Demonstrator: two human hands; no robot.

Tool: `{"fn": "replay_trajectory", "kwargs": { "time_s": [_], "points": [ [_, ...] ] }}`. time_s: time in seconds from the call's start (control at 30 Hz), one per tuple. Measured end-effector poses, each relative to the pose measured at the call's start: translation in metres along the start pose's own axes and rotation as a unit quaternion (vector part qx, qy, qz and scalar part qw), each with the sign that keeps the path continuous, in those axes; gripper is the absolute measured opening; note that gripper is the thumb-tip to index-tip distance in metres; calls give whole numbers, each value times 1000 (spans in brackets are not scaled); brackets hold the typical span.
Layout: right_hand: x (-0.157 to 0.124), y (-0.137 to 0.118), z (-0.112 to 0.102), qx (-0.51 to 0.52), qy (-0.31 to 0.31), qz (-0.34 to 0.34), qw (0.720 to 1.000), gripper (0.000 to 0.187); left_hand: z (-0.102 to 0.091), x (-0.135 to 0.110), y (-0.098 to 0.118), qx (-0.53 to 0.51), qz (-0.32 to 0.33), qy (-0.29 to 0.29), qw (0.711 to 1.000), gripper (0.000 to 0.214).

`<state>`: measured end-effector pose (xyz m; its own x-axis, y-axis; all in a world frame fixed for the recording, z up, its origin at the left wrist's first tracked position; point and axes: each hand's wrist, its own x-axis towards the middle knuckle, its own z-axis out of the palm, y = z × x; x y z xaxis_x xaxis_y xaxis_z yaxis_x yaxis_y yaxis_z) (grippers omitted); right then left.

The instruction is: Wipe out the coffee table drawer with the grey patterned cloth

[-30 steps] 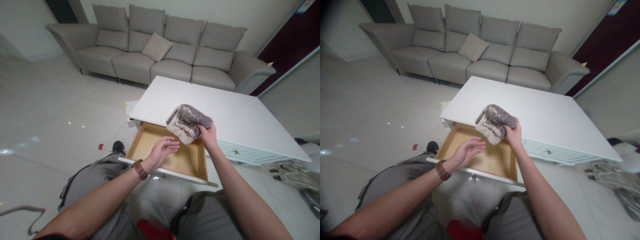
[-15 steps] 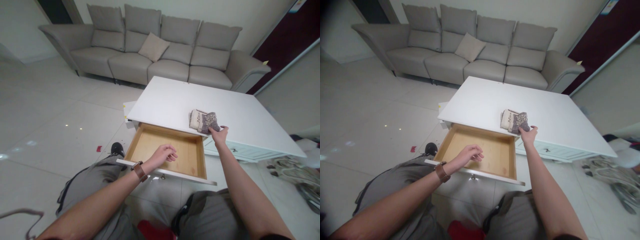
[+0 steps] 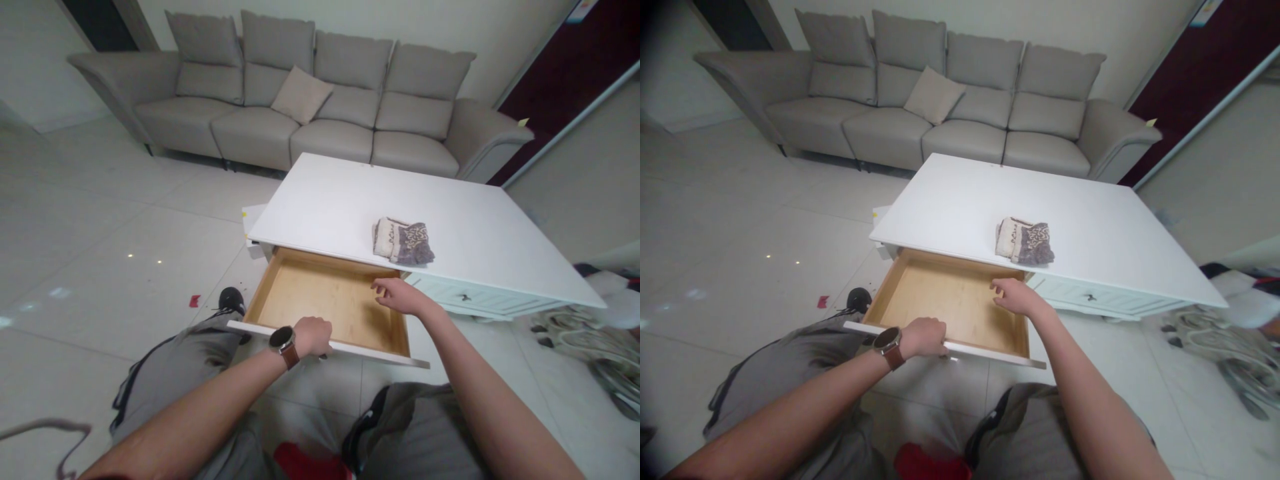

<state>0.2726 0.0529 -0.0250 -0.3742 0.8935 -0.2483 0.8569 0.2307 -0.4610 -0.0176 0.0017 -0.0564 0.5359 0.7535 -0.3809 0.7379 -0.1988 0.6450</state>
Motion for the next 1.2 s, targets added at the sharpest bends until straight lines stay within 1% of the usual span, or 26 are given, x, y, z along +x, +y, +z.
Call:
{"fn": "replay_trajectory", "kwargs": {
  "time_s": [0.03,0.07,0.1,0.13,0.2,0.27,0.4,0.57,0.67,0.87,1.07,1.2],
  "points": [
    [-1,-1,2,-5,-21,9,1000,33,-4,-1,6,80,-19,-41,996,15],
    [-2,-2,4,-10,-39,18,999,36,-7,-3,12,153,-32,-74,985,13],
    [-2,-2,5,-16,-54,25,998,39,-11,-5,18,210,-36,-98,972,21],
    [-2,-3,5,-21,-65,30,997,41,-13,-7,23,247,-34,-110,962,28],
    [-3,-3,6,-29,-81,40,996,43,-17,-9,30,274,-32,-112,955,33],
    [-3,-4,7,-33,-93,51,994,45,-17,-9,31,270,-35,-102,957,31],
    [-3,-12,8,-42,-110,59,991,47,-14,-6,24,250,-37,-61,966,25],
    [-4,-28,5,-59,-126,63,988,46,-10,0,16,264,-12,5,964,27],
    [-4,-33,4,-62,-133,64,987,46,-9,7,10,268,1,30,963,28],
    [-3,-37,4,-66,-130,62,987,47,-10,15,3,239,15,50,970,29],
    [-4,-37,6,-63,-133,57,987,47,-9,14,1,203,15,37,978,33],
    [-5,-37,7,-65,-138,60,986,47,-6,17,-1,198,35,63,977,30]
  ]
}}
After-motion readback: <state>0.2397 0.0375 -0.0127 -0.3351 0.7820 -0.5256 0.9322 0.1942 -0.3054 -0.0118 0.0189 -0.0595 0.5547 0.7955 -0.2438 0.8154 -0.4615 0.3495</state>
